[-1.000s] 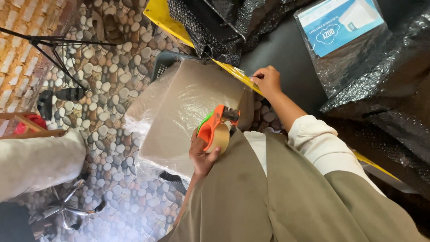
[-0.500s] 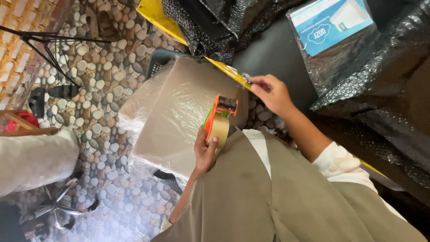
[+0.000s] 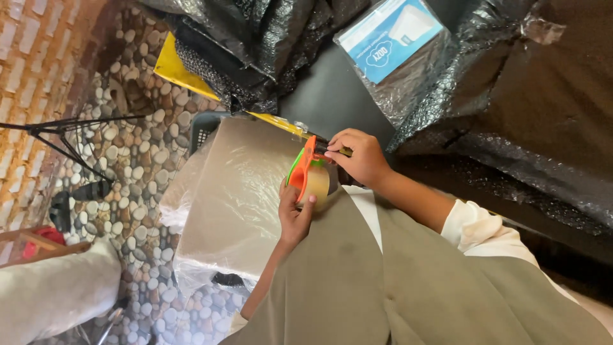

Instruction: Wrapping a blue bag in black bubble wrap and securing it with adhesive tape using a dispenser.

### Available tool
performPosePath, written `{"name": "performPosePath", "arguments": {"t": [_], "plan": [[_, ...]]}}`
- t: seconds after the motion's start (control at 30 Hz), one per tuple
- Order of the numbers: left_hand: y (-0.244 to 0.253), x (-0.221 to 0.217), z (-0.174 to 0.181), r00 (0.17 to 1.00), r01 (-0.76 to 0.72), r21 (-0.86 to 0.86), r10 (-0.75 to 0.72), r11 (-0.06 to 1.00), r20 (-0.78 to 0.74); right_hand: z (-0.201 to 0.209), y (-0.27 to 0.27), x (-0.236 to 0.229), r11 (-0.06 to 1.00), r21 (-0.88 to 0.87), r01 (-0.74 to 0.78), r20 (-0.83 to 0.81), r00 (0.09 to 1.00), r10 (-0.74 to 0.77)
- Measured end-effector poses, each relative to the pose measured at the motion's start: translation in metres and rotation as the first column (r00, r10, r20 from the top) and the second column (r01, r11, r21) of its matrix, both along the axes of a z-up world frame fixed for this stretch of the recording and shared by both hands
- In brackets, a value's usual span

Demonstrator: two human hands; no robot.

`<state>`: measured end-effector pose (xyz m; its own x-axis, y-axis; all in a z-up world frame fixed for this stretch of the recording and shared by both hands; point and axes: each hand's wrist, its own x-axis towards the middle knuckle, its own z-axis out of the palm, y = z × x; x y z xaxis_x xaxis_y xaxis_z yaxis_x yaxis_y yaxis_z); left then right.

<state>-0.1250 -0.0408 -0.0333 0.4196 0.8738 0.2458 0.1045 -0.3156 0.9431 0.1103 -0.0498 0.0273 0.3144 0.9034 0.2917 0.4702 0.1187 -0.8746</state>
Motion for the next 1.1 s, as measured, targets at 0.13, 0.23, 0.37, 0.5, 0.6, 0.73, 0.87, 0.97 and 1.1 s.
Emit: {"name": "performPosePath", "arguments": {"t": [0.13, 0.23, 0.37, 0.5, 0.6, 0.73, 0.87, 0.97, 1.1], "plan": [[-0.004, 0.024, 0.020, 0.998, -0.033, 0.024, 0.034, 0.999, -0.044, 0.006, -0.013, 0.018, 1.000, 0.022, -0.012, 0.144, 0.990, 0.008], [-0.009, 0.032, 0.022, 0.989, -0.050, -0.006, 0.048, 0.999, -0.138, 0.011, -0.024, 0.027, 0.998, -0.056, -0.036, 0.301, 0.952, 0.052], [-0.012, 0.038, 0.006, 0.934, -0.149, -0.197, 0.072, 0.969, -0.350, 0.023, -0.035, 0.030, 0.978, -0.159, -0.132, 0.210, 0.964, 0.164], [-0.015, 0.053, 0.026, 0.898, -0.232, -0.513, -0.021, 0.826, -0.439, 0.004, -0.038, 0.052, 0.913, -0.361, -0.191, -0.143, 0.979, 0.148], [-0.011, 0.049, -0.005, 0.870, -0.255, -0.554, -0.063, 0.792, -0.489, 0.048, -0.044, 0.066, 0.889, -0.372, -0.266, -0.289, 0.944, 0.162], [-0.014, 0.054, 0.009, 0.902, -0.234, -0.598, -0.058, 0.767, -0.428, 0.067, -0.057, 0.084, 0.877, -0.393, -0.276, -0.305, 0.939, 0.158], [-0.012, 0.050, 0.016, 0.940, -0.216, -0.588, 0.002, 0.780, -0.342, 0.059, -0.050, 0.124, 0.907, -0.333, -0.258, -0.396, 0.911, 0.114], [-0.018, 0.049, 0.032, 0.976, -0.123, -0.540, 0.002, 0.832, -0.219, 0.023, -0.031, 0.145, 0.911, -0.324, -0.257, -0.521, 0.852, 0.055], [-0.022, 0.042, 0.056, 1.000, -0.011, -0.403, 0.006, 0.915, -0.014, -0.016, -0.017, 0.154, 0.901, -0.334, -0.278, -0.716, 0.697, -0.050]]}}
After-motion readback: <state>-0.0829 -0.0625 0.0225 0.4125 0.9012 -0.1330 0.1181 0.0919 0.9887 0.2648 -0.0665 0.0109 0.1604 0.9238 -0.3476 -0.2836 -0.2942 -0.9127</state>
